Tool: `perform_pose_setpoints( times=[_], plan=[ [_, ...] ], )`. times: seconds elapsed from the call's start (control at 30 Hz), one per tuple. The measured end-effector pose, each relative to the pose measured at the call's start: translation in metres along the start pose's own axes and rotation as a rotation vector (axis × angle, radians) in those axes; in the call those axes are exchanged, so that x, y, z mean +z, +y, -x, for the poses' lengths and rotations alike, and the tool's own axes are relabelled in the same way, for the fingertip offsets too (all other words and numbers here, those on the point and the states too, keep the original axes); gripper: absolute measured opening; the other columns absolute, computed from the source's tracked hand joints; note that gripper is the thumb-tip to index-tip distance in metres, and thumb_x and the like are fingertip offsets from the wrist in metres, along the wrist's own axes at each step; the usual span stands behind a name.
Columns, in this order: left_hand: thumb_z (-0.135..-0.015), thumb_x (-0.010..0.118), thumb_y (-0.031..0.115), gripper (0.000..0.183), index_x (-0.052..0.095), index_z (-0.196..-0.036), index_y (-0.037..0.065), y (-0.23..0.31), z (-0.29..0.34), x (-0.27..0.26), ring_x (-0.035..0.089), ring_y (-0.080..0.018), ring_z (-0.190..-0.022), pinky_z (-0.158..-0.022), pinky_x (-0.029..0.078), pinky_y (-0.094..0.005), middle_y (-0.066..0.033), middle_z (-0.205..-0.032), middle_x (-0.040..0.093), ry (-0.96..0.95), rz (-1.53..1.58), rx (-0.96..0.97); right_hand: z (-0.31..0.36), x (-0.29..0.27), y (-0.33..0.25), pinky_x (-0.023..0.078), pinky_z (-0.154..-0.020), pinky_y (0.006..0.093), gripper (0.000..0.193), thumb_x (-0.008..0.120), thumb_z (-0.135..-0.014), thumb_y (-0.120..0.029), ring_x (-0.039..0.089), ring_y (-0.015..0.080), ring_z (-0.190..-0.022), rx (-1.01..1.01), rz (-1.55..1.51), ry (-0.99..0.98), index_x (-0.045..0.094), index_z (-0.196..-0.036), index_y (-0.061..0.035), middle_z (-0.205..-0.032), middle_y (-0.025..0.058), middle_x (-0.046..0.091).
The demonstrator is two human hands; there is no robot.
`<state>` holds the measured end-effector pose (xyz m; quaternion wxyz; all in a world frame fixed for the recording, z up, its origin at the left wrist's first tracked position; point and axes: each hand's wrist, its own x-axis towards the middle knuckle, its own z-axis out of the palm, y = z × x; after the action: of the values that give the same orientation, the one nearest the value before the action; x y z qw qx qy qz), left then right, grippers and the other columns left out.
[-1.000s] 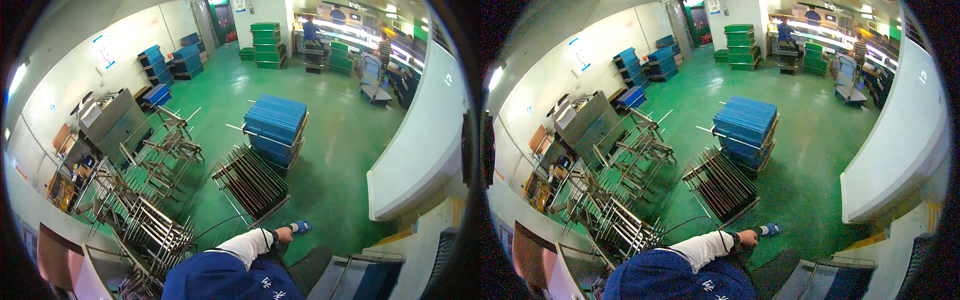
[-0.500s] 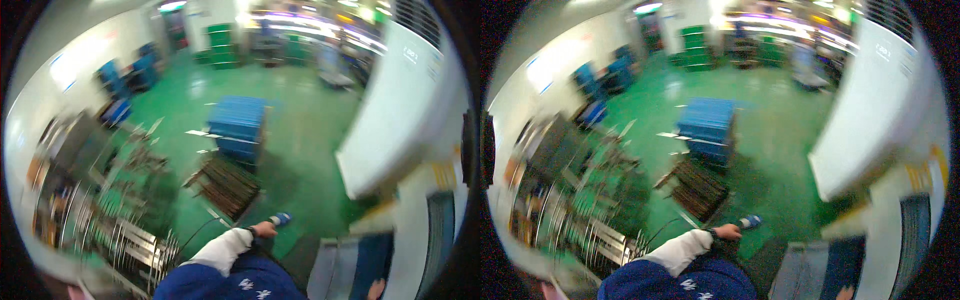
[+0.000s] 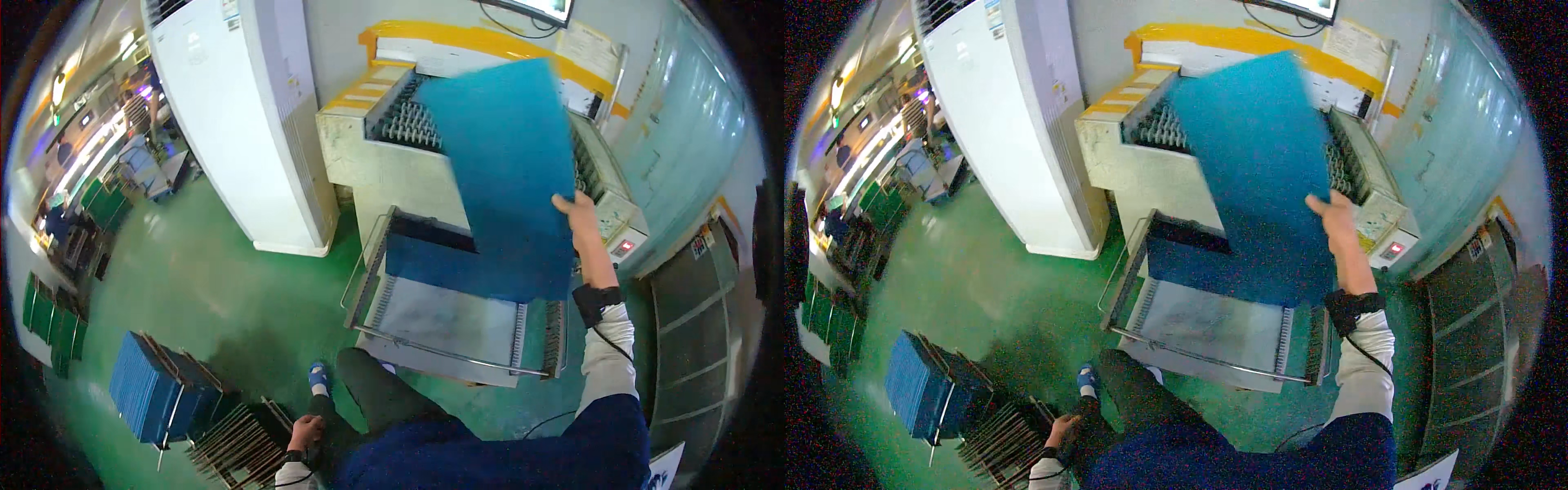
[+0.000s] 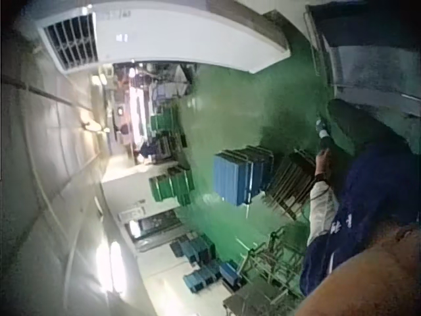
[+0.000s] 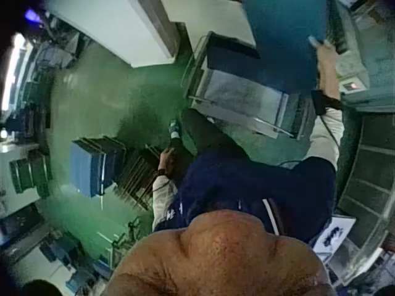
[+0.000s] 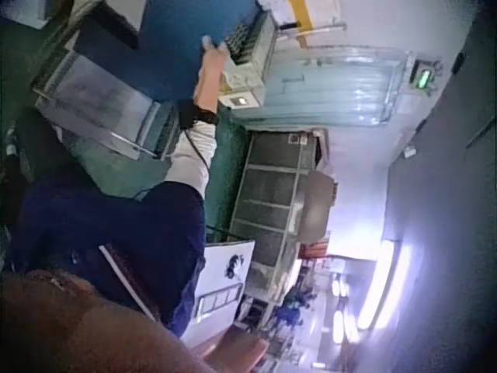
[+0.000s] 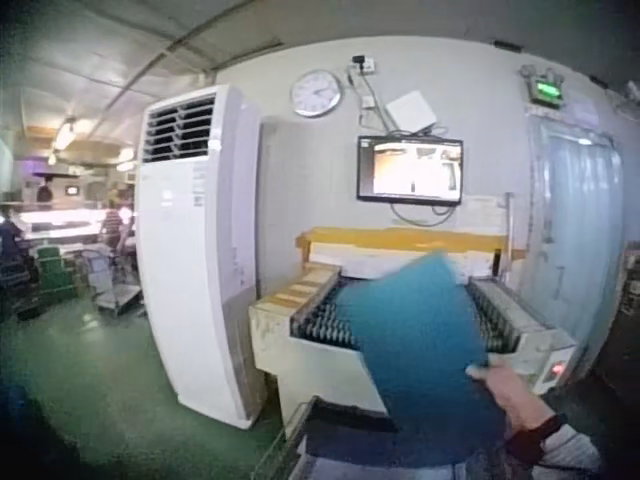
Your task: The recorder picks up blue rectangular plates from a stack and inserts them into individual slots in a metal rack.
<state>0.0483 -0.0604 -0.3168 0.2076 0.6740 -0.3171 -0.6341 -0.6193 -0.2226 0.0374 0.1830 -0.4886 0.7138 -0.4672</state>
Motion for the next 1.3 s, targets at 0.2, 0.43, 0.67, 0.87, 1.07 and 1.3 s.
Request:
perform_pose_setpoints(
  times=[0.2, 0.43, 0.67, 0.87, 1.07, 1.3],
  plan=[
    [-0.085, 0.062, 0.026, 0.027, 0.061, -0.094, 0.000, 0.022, 0.014, 0.010, 0.056, -0.0154, -0.054, -0.047, 0.044, -0.0276, -0.0066, -0.076, 0.062, 0.046, -0.208, -0.043, -0.032, -0.006, 0.009, 0.048, -0.083, 0.0406, 0.032, 0.060, -0.086, -0.015, 0.054, 0.0274, -0.094, 0.232, -0.982, 0.104, 0.051, -0.114, 0.0001, -0.104, 0.0121, 0.056],
    [-0.085, 0.063, 0.024, 0.026, 0.060, -0.092, -0.001, 0.002, -0.003, 0.001, 0.054, -0.0154, -0.050, -0.043, 0.042, -0.0282, -0.0070, -0.072, 0.062, 0.008, -0.130, -0.015, -0.103, 0.083, 0.043, 0.050, -0.079, 0.0362, 0.021, 0.055, -0.089, -0.015, 0.055, 0.0271, -0.093, 0.291, -1.308, -0.011, 0.048, -0.104, -0.0019, -0.102, 0.0143, 0.056],
    [-0.082, 0.066, 0.034, 0.035, 0.063, -0.089, -0.001, 0.011, 0.003, 0.008, 0.057, -0.0145, -0.059, -0.053, 0.045, -0.0286, -0.0067, -0.075, 0.064, 0.059, -0.205, -0.017, -0.127, 0.115, 0.070, 0.050, -0.076, 0.0334, 0.026, 0.049, -0.092, -0.024, 0.060, 0.0253, -0.097, 0.499, -1.084, -0.128, 0.052, -0.105, -0.0009, -0.107, 0.0160, 0.061],
    [-0.084, 0.065, 0.025, 0.028, 0.061, -0.093, -0.001, -0.004, -0.010, 0.003, 0.055, -0.0152, -0.052, -0.046, 0.044, -0.0281, -0.0062, -0.070, 0.061, 0.046, -0.108, -0.160, -0.134, 0.110, 0.066, 0.051, -0.070, 0.0318, 0.031, 0.053, -0.090, -0.028, 0.063, 0.0226, -0.089, 0.470, -1.008, -0.052, 0.056, -0.103, -0.0002, -0.101, 0.0151, 0.064],
    [-0.083, 0.066, 0.027, 0.029, 0.062, -0.093, 0.000, 0.017, -0.001, 0.019, 0.054, -0.0126, -0.054, -0.047, 0.042, -0.0261, -0.0038, -0.070, 0.061, 0.052, -0.171, -0.157, -0.128, 0.094, 0.037, 0.049, -0.069, 0.0321, 0.023, 0.058, -0.087, -0.027, 0.062, 0.0231, -0.090, 0.222, -0.276, 0.209, 0.062, -0.092, -0.0045, -0.100, 0.0143, 0.065],
    [-0.084, 0.065, 0.037, 0.037, 0.064, -0.101, 0.004, -0.033, -0.032, 0.000, 0.048, -0.0106, -0.047, -0.042, 0.038, -0.0262, -0.0017, -0.064, 0.059, 0.040, -0.145, -0.097, -0.133, 0.120, 0.051, 0.036, -0.093, 0.0479, 0.033, 0.056, -0.084, -0.039, 0.048, 0.0305, -0.113, -0.313, 0.783, 0.433, 0.064, -0.108, -0.0184, -0.120, 0.0075, 0.057]
  ],
)
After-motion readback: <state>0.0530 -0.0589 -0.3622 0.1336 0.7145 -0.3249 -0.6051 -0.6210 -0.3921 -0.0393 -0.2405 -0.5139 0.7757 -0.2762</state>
